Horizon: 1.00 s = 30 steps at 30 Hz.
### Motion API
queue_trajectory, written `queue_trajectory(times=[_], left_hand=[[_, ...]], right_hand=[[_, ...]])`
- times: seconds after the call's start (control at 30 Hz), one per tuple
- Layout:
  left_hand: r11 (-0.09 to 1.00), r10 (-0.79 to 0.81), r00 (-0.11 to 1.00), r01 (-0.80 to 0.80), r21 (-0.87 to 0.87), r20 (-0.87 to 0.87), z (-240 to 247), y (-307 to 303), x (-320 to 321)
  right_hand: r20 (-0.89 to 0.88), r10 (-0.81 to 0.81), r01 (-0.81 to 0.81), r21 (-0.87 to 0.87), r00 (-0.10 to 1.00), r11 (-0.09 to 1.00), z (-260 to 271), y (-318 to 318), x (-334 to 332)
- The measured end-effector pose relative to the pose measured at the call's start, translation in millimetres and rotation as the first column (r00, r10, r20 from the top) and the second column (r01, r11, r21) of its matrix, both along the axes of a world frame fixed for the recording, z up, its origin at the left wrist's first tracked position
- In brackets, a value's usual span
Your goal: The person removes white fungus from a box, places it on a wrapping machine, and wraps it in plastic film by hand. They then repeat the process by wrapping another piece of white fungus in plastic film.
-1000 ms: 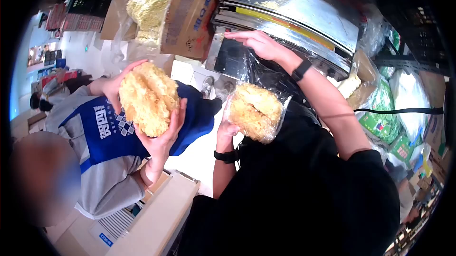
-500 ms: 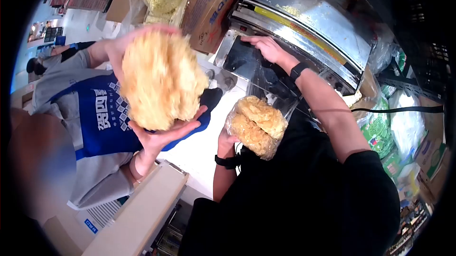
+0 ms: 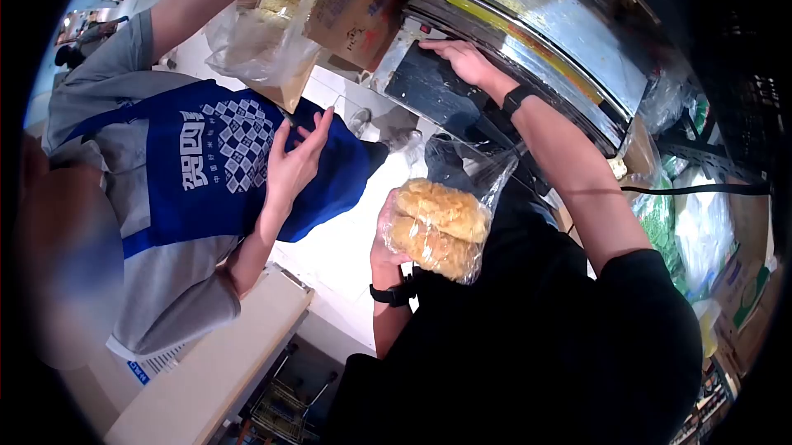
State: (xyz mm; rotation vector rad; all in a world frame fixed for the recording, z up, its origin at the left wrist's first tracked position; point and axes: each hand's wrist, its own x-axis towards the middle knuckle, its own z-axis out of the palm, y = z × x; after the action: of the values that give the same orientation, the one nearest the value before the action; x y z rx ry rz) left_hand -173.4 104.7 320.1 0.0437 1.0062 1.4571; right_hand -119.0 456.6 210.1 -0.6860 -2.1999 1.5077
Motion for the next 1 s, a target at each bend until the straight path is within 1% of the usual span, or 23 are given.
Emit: queue_trajectory(times=[0.03,0.07,0.1,0.17,0.2,0.23,0.3,0.33,0.4,0.43,0.47,0.53,0.57,0.63,0.67,0.7,0.77,0.83,0.9,1.0], left_hand=[[1.000,0.003,1.000,-0.003,0.010,-0.001,-1,0,2],[1.000,0.004,1.000,-0.004,0.027,0.000,-4,4,3],[0.999,0.003,1.000,-0.003,0.039,0.002,-6,6,2],[0.998,-0.005,1.000,0.004,0.058,0.014,-8,10,-6],[0.997,-0.013,1.000,0.011,0.073,0.026,-11,15,-15],[0.997,-0.017,0.999,0.015,0.081,0.029,-11,18,-20],[0.995,-0.024,0.999,0.020,0.096,0.045,-10,23,-33],[0.994,-0.028,0.998,0.022,0.104,0.051,-8,26,-39],[0.995,-0.018,0.998,0.011,0.102,0.065,-6,29,-50],[0.995,-0.021,0.998,0.015,0.103,0.059,-1,32,-50],[0.995,-0.017,0.998,0.010,0.100,0.060,-1,31,-54],[0.995,-0.012,0.998,0.006,0.095,0.066,2,34,-61],[0.995,-0.010,0.998,0.003,0.095,0.070,2,36,-63],[0.995,-0.005,0.997,-0.002,0.100,0.073,3,39,-63],[0.995,0.000,0.997,-0.007,0.102,0.074,4,38,-61],[0.995,0.007,0.997,-0.014,0.098,0.078,21,56,-57],[0.995,0.040,0.996,-0.047,0.092,0.078,6,47,-58],[0.993,0.019,0.997,-0.027,0.114,0.070,8,44,-58],[0.991,0.037,0.996,-0.047,0.121,0.082,3,33,-54],[0.990,0.066,0.991,-0.080,0.120,0.113,0,25,-50]], right_hand=[[0.038,0.000,-0.001,0.039,0.999,0.999,4,0,-3],[0.024,0.009,-0.013,0.196,1.000,0.980,20,-7,-1],[0.030,0.004,-0.010,0.196,1.000,0.981,42,-9,2],[0.081,0.137,-0.142,0.054,0.987,0.988,92,-14,12],[0.029,0.169,-0.170,0.043,0.985,0.985,109,-14,20],[0.033,0.158,-0.159,0.043,0.987,0.986,127,-18,37],[-0.089,0.059,-0.075,-0.186,0.994,0.980,152,-29,72],[-0.087,0.049,-0.064,-0.182,0.995,0.981,148,-35,87],[-0.101,-0.156,0.134,-0.196,0.983,0.971,118,-49,106],[-0.109,-0.166,0.143,-0.198,0.980,0.970,115,-50,123],[-0.100,-0.212,0.191,-0.189,0.972,0.963,109,-53,127],[-0.071,-0.300,0.285,-0.174,0.951,0.943,103,-55,123],[-0.072,-0.302,0.287,-0.170,0.950,0.943,101,-57,121],[-0.049,-0.323,0.320,-0.070,0.945,0.945,99,-58,118],[-0.093,-0.328,0.324,-0.061,0.940,0.944,93,-58,120],[-0.100,-0.325,0.321,-0.057,0.940,0.945,90,-57,121],[-0.085,-0.313,0.315,0.014,0.946,0.949,85,-58,123],[-0.075,-0.311,0.315,0.051,0.947,0.948,82,-59,122],[-0.030,-0.273,0.274,0.113,0.962,0.955,79,-61,126],[-0.038,-0.252,0.255,0.122,0.967,0.959,74,-59,130]])
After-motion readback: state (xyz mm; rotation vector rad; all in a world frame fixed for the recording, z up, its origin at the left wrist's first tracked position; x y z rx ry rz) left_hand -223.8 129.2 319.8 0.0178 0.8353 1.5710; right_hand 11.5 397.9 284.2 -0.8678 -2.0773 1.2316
